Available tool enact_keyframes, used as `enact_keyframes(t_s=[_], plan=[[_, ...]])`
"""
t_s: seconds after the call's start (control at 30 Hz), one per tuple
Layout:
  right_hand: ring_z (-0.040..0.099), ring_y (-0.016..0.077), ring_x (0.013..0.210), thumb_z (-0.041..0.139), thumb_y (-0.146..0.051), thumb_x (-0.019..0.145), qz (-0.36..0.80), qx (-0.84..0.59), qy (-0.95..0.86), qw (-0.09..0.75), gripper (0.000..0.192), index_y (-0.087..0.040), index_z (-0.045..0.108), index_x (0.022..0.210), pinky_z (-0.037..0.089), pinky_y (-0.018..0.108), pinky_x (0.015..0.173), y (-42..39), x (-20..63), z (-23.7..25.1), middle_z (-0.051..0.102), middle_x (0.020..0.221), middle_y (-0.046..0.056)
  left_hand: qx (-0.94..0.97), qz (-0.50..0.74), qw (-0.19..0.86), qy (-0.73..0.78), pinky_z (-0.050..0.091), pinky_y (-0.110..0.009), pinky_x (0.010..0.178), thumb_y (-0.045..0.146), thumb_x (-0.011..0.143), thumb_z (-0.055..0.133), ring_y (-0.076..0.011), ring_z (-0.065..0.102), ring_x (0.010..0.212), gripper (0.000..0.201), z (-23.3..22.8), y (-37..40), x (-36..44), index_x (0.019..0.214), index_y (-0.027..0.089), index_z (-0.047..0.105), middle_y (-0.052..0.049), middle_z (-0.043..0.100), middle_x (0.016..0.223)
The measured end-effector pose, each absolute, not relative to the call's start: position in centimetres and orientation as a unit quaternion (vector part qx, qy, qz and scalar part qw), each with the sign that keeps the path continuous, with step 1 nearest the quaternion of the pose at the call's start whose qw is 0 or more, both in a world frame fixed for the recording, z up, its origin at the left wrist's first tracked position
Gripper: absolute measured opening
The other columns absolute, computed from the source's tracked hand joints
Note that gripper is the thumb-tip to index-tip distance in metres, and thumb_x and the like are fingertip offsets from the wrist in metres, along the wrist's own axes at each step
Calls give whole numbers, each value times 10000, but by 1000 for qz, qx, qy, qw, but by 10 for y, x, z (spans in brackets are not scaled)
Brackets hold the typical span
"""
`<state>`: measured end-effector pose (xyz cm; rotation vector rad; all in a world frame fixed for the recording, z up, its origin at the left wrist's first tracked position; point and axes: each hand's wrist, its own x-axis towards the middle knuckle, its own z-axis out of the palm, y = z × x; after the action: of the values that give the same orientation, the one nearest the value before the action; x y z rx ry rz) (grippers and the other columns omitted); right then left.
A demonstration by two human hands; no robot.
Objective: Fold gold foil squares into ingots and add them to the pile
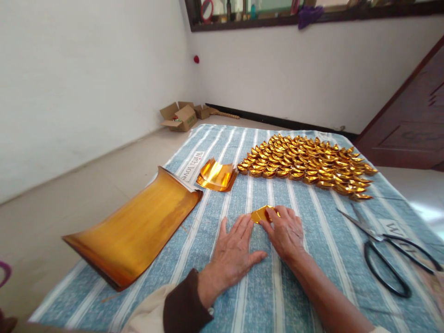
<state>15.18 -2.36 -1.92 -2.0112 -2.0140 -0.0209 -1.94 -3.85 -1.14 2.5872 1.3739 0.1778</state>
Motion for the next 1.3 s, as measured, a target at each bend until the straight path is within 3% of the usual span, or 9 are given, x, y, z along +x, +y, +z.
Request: enact_keyframes(t_s=[0.73, 1.07, 1.17, 1.3], plan=[[514, 226, 963, 638, -412, 868, 15, -704, -691, 167, 197, -248, 646, 976, 315, 321, 736, -24, 152, -16, 645, 1008, 32, 851, 43, 30, 522, 152, -679, 1092, 613, 903, 439, -332, 308, 1401, 643, -7, -33, -29, 1353, 155, 469, -169, 373, 1505], [515, 233, 982, 640, -404, 867, 24, -706, -686, 172, 183, -240, 644, 949, 321, 333, 747, -21, 151, -16, 643, 993, 36, 828, 83, -43, 553, 223, -673, 1063, 611, 898, 444, -368, 378, 1356, 618, -12, -30, -30, 1268, 125, 535, -223, 442, 1444], [517, 243, 986, 651, -398, 859, 27, -704, -688, 174, 181, -233, 642, 930, 321, 339, 753, -21, 150, -16, 646, 981, 47, 821, 136, -67, 551, 280, -630, 1063, 515, 934, 440, -361, 405, 1340, 545, -13, -30, -34, 1277, 99, 517, -235, 479, 1409], [518, 248, 986, 644, -380, 866, 28, -699, -690, 186, 161, -236, 638, 937, 326, 341, 751, -21, 149, -17, 645, 982, 51, 892, 145, 5, 428, 370, -491, 1078, 346, 945, 457, -281, 416, 1348, 470, -10, -33, -26, 1369, 145, 433, -163, 477, 1434]])
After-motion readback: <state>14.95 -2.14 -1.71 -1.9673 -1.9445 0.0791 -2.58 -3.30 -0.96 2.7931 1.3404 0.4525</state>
